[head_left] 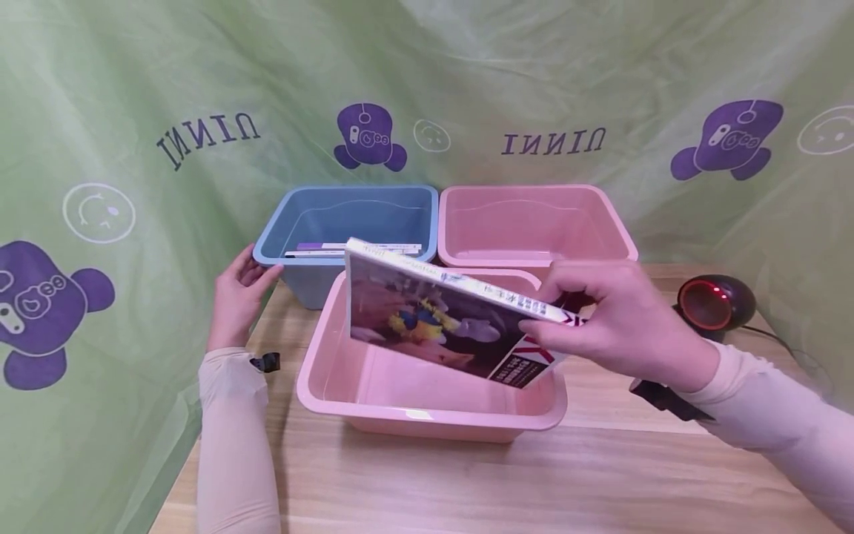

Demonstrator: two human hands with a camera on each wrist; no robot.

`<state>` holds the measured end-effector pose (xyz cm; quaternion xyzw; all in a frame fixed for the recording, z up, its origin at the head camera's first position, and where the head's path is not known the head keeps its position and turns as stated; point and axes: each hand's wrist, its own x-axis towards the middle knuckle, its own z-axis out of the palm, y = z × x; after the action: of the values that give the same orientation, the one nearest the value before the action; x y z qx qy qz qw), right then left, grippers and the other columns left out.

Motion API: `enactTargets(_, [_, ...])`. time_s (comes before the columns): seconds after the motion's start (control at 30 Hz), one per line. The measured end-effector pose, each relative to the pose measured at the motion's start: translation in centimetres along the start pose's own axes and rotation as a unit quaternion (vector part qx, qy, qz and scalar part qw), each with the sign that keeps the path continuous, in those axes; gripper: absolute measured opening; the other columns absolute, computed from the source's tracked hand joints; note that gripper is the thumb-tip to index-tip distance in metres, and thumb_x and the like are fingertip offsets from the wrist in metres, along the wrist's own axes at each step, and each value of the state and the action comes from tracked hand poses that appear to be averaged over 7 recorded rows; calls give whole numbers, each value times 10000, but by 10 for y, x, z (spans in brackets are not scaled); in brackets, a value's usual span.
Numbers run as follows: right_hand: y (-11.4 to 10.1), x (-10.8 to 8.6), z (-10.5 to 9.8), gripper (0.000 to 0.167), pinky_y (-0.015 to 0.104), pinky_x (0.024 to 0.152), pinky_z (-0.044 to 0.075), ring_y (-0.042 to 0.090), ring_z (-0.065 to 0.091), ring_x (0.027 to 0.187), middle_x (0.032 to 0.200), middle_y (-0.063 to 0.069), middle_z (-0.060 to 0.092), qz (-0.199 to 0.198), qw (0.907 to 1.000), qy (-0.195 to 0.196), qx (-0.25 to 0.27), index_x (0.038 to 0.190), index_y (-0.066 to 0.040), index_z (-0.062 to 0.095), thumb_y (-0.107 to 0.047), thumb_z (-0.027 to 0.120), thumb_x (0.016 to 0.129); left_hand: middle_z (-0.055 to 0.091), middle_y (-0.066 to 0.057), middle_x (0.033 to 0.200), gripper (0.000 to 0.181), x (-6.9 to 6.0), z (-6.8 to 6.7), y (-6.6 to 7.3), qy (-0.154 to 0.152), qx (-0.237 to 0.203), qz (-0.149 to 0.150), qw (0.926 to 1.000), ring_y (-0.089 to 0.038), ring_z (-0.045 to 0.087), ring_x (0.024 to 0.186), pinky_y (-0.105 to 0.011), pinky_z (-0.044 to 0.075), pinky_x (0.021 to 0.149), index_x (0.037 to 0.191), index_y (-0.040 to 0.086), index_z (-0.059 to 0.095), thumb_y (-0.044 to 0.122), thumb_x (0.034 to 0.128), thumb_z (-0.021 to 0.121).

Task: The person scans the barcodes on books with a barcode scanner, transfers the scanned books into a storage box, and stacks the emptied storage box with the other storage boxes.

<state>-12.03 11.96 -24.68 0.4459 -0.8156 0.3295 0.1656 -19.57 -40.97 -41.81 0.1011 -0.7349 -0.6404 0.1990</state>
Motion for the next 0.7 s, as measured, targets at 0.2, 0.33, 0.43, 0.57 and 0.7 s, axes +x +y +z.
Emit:
enactTargets(0.2, [-13, 3, -28, 328, 137, 564, 542, 38, 652, 653, 764, -104, 720, 583, 9968, 542, -80, 828, -218, 781, 62, 948, 794, 464, -229, 1755, 865, 0, -1, 0, -16, 86, 44, 10000, -48, 622, 1355, -14, 551, 982, 1774, 122, 317, 228, 1062, 798])
enactTargets(0.33, [-12, -2, -46, 282, 143, 534, 547, 30, 681, 625, 785, -73, 761, 827, 9919, 959, -28, 863, -133, 808, 108, 940, 796, 472, -229, 1750, 858, 1, -1, -1, -20, 126, 84, 9999, -38, 620, 1340, -15, 550, 980, 1774, 126, 319, 232, 1066, 793])
enactTargets(0.43, [-6, -9, -58, 248, 138, 527, 555, 32, 700, 617, 804, -47, 780, 1083, 9859, 1278, 10, 888, -69, 814, 119, 945, 793, 480, -225, 1746, 857, 0, 0, -1, -5, 138, 102, 9999, -29, 620, 1331, -13, 549, 974, 1773, 130, 325, 236, 1064, 795])
enactTargets(0.57, [-1, -23, -76, 194, 206, 434, 528, 58, 668, 554, 786, -46, 785, 1740, 9734, 1490, -41, 930, -23, 800, 88, 933, 842, 485, -223, 1744, 862, -1, 0, 0, 17, 90, 91, 9999, -32, 620, 1330, -11, 549, 966, 1770, 134, 337, 243, 1056, 807])
enactTargets(0.7, [13, -39, -90, 145, 227, 438, 535, 87, 678, 570, 800, -6, 786, 1881, 9666, 1676, 464, 958, 60, 772, 154, 855, 884, 489, -215, 1744, 870, -2, 0, 1, -4, 138, 109, 9998, -56, 620, 1361, -17, 553, 975, 1769, 138, 342, 272, 1051, 815])
